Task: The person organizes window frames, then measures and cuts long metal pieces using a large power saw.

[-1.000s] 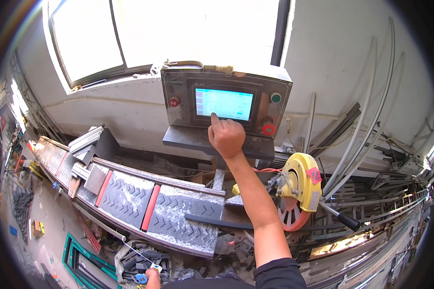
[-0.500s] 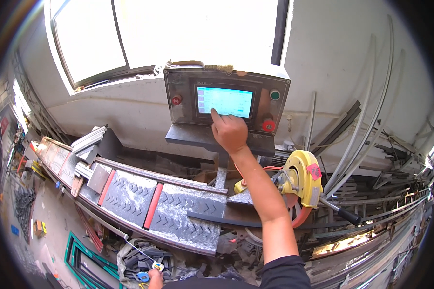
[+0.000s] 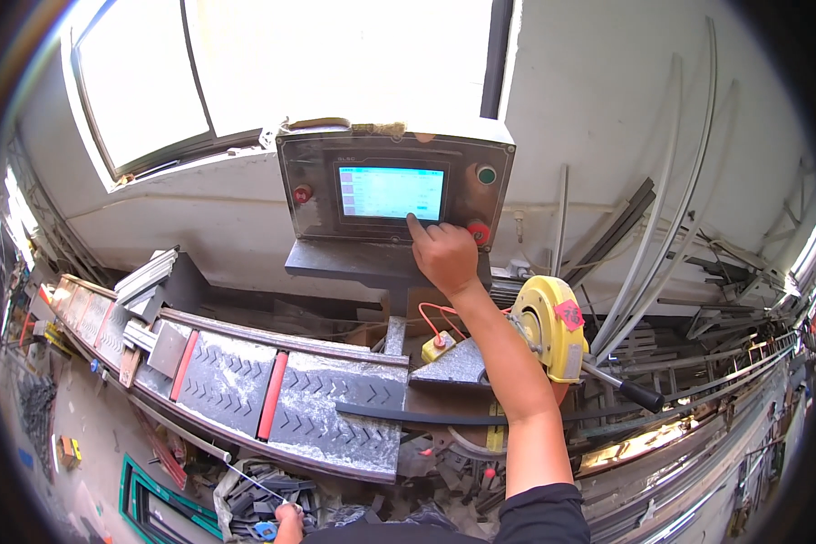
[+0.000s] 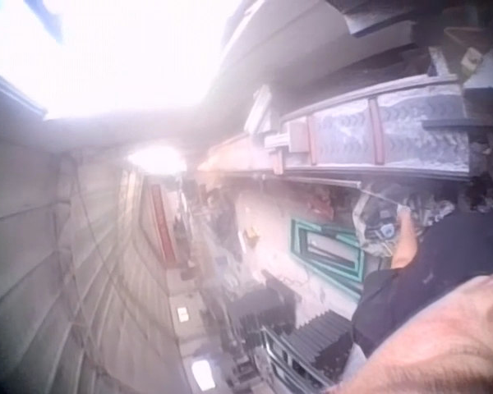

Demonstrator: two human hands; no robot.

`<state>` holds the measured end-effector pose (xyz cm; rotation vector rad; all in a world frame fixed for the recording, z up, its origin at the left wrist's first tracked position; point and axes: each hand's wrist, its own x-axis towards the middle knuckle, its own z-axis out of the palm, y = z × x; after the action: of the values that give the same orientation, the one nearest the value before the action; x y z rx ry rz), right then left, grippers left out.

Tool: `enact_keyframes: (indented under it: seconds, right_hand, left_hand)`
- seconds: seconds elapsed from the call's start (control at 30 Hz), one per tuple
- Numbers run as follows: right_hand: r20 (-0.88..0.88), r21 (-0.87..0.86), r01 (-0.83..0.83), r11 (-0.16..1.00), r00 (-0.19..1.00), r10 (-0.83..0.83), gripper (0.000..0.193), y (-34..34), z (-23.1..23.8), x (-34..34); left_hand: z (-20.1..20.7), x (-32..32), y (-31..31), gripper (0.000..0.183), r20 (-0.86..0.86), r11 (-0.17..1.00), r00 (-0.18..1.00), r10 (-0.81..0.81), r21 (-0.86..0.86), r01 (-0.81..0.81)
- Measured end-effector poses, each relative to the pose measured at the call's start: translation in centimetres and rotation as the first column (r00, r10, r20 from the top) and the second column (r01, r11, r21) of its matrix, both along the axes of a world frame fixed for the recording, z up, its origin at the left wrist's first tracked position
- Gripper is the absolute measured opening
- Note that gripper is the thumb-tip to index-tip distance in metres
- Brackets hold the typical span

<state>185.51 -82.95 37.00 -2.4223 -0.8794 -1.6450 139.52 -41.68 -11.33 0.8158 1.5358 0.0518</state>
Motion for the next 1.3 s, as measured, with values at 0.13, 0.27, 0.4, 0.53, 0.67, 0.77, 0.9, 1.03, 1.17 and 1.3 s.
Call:
enact_keyframes:
  seconds: [0.13,0.27,0.4,0.53,0.67,0.77,0.9,1.03,1.17,1.3]
  right_hand:
    - [-0.028,0.062,0.018,0.998,0.999,-0.016,0.03,-0.9,-0.7,-0.4]
    - [-0.034,0.079,0.042,0.996,0.999,-0.04,0.028,-1.3,-0.8,-0.8]
    - [0.011,0.112,-0.053,0.992,0.999,0.052,0.025,-0.1,-0.5,-0.8]
    - [0.005,0.045,-0.03,0.999,1.0,0.03,0.023,-1.0,-1.5,-0.1]
    - [0.035,0.015,-0.072,0.997,0.997,0.071,0.021,-0.9,-0.2,0.3]
    - [0.007,0.008,-0.062,0.998,0.998,0.062,0.021,-0.9,-0.9,0.5]
    - [0.017,-0.022,-0.049,0.999,0.999,0.05,0.021,-1.2,-0.5,0.0]
    - [-0.009,-0.064,-0.068,0.996,0.998,0.068,0.019,-0.5,-1.1,-0.3]
    - [-0.019,-0.066,-0.07,0.995,0.997,0.069,0.02,-1.3,-1.5,-0.4]
    - [0.004,-0.07,-0.05,0.996,0.999,0.051,0.02,-1.0,-1.1,-0.1]
  left_hand:
    - [1.7,3.1,-2.0,0.005,-0.116,0.953,0.977,-0.178,0.226,0.201]
    - [2.3,3.8,-2.5,0.011,-0.064,0.938,0.975,-0.212,0.268,0.221]
    - [-0.2,2.0,-0.8,0.015,-0.222,0.738,0.908,-0.355,0.53,0.418]
    - [9.3,8.7,-6.0,0.022,-0.336,0.234,0.695,-0.635,0.774,0.588]
    - [14.6,16.1,-10.5,0.018,-0.389,-0.02,0.537,-0.748,0.823,0.568]
    - [15.6,21.1,-15.1,0.017,-0.42,-0.196,0.383,-0.823,0.843,0.501]
    - [14.7,26.2,-21.8,0.032,-0.513,-0.433,0.137,-0.847,0.817,0.381]
    - [10.6,27.8,-25.4,0.032,-0.595,-0.592,0.113,-0.796,0.803,0.066]
    - [7.7,28.2,-25.9,0.024,-0.651,-0.694,-0.255,-0.715,0.705,0.148]
    - [9.0,28.5,-24.5,0.015,-0.666,-0.697,-0.239,-0.706,0.713,0.072]
